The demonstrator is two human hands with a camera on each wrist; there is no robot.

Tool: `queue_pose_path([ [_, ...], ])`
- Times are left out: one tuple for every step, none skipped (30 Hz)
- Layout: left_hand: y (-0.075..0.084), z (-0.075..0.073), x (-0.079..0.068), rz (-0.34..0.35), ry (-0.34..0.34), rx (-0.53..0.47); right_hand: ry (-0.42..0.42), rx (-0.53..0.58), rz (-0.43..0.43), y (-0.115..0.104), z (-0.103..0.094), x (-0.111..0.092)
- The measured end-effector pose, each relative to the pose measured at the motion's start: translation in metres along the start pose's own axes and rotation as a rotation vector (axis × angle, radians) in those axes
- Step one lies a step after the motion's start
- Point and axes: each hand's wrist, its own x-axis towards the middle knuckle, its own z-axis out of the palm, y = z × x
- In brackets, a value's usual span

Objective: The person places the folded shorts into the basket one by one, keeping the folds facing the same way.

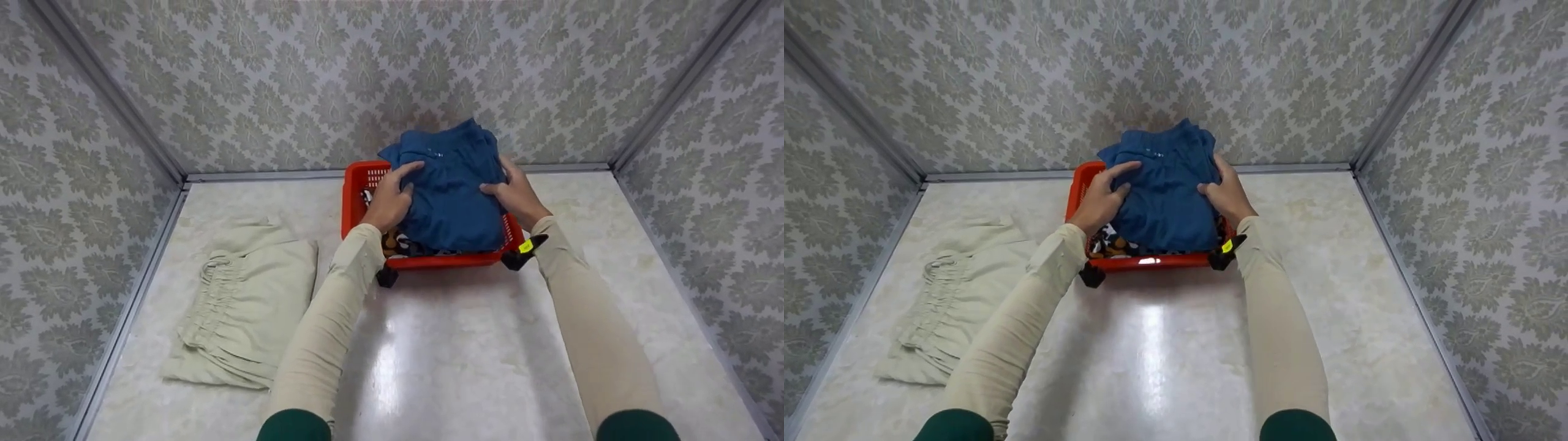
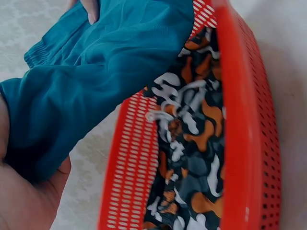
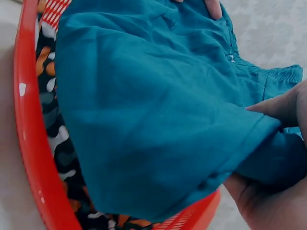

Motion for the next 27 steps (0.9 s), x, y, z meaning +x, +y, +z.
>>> queue_pose_path([
  [-0.003, 0.0, -0.001, -0.011, -0.004, 0.005, -0.003, -0.005, 0.0, 0.004, 0.002, 0.002],
  [-0.007, 0.0, -0.002, -0.026, -0.011, 0.01, -0.007, -0.013, -0.001, 0.008, 0.005, 0.004],
  [-0.01, 0.0, -0.003, -0.043, -0.022, 0.013, -0.011, -0.019, 0.0, 0.012, 0.008, 0.006],
  [-0.014, 0.0, -0.005, -0.063, -0.035, 0.018, -0.012, -0.033, 0.0, 0.016, 0.01, 0.008],
  [-0.017, -0.001, -0.006, -0.087, -0.05, 0.021, -0.011, -0.05, 0.0, 0.02, 0.013, 0.009],
  [-0.021, -0.001, -0.007, -0.11, -0.068, 0.023, -0.011, -0.059, -0.003, 0.025, 0.016, 0.011],
  [-0.024, 0.0, -0.009, -0.135, -0.086, 0.03, -0.007, -0.081, -0.009, 0.029, 0.018, 0.012],
  [-0.027, 0.0, -0.01, -0.158, -0.102, 0.043, -0.002, -0.105, -0.011, 0.033, 0.02, 0.013],
  [-0.031, 0.0, -0.01, -0.178, -0.116, 0.056, 0.002, -0.134, -0.01, 0.036, 0.022, 0.014],
  [-0.033, 0.001, -0.011, -0.196, -0.13, 0.072, 0.005, -0.16, -0.01, 0.04, 0.024, 0.015],
  [-0.036, 0.001, -0.011, -0.214, -0.143, 0.087, 0.006, -0.187, -0.008, 0.043, 0.026, 0.016],
  [-0.039, 0.002, -0.011, -0.229, -0.154, 0.104, 0.008, -0.215, -0.005, 0.046, 0.027, 0.017],
  [-0.041, 0.003, -0.011, -0.245, -0.165, 0.122, 0.008, -0.245, -0.002, 0.048, 0.029, 0.017],
  [-0.044, 0.004, -0.011, -0.262, -0.176, 0.138, 0.006, -0.271, 0.002, 0.05, 0.031, 0.018],
  [-0.046, 0.005, -0.012, -0.279, -0.188, 0.154, 0.002, -0.297, 0.001, 0.052, 0.033, 0.019],
  [-0.048, 0.006, -0.012, -0.295, -0.198, 0.173, 0.002, -0.324, 0.006, 0.054, 0.035, 0.019],
  [-0.051, 0.006, -0.012, -0.313, -0.206, 0.188, -0.001, -0.352, 0.01, 0.056, 0.037, 0.02],
  [-0.053, 0.007, -0.012, -0.329, -0.214, 0.208, -0.004, -0.382, 0.011, 0.058, 0.038, 0.02],
  [-0.056, 0.008, -0.012, -0.343, -0.222, 0.226, -0.009, -0.413, 0.014, 0.059, 0.04, 0.02],
  [-0.058, 0.009, -0.012, -0.353, -0.229, 0.244, -0.021, -0.441, 0.013, 0.06, 0.041, 0.021],
  [-0.06, 0.011, -0.012, -0.359, -0.235, 0.261, -0.032, -0.472, 0.01, 0.062, 0.043, 0.021],
  [-0.063, 0.012, -0.012, -0.367, -0.239, 0.277, -0.045, -0.5, 0.006, 0.064, 0.044, 0.022],
  [-0.065, 0.013, -0.012, -0.375, -0.244, 0.289, -0.059, -0.525, 0.0, 0.065, 0.045, 0.022],
  [-0.067, 0.013, -0.012, -0.378, -0.249, 0.302, -0.071, -0.547, -0.007, 0.067, 0.047, 0.022],
  [-0.068, 0.014, -0.012, -0.38, -0.253, 0.314, -0.079, -0.561, -0.01, 0.068, 0.047, 0.022],
  [-0.069, 0.015, -0.013, -0.382, -0.257, 0.325, -0.085, -0.57, -0.013, 0.069, 0.048, 0.023],
  [-0.069, 0.015, -0.013, -0.385, -0.262, 0.336, -0.086, -0.581, -0.012, 0.071, 0.049, 0.023],
])
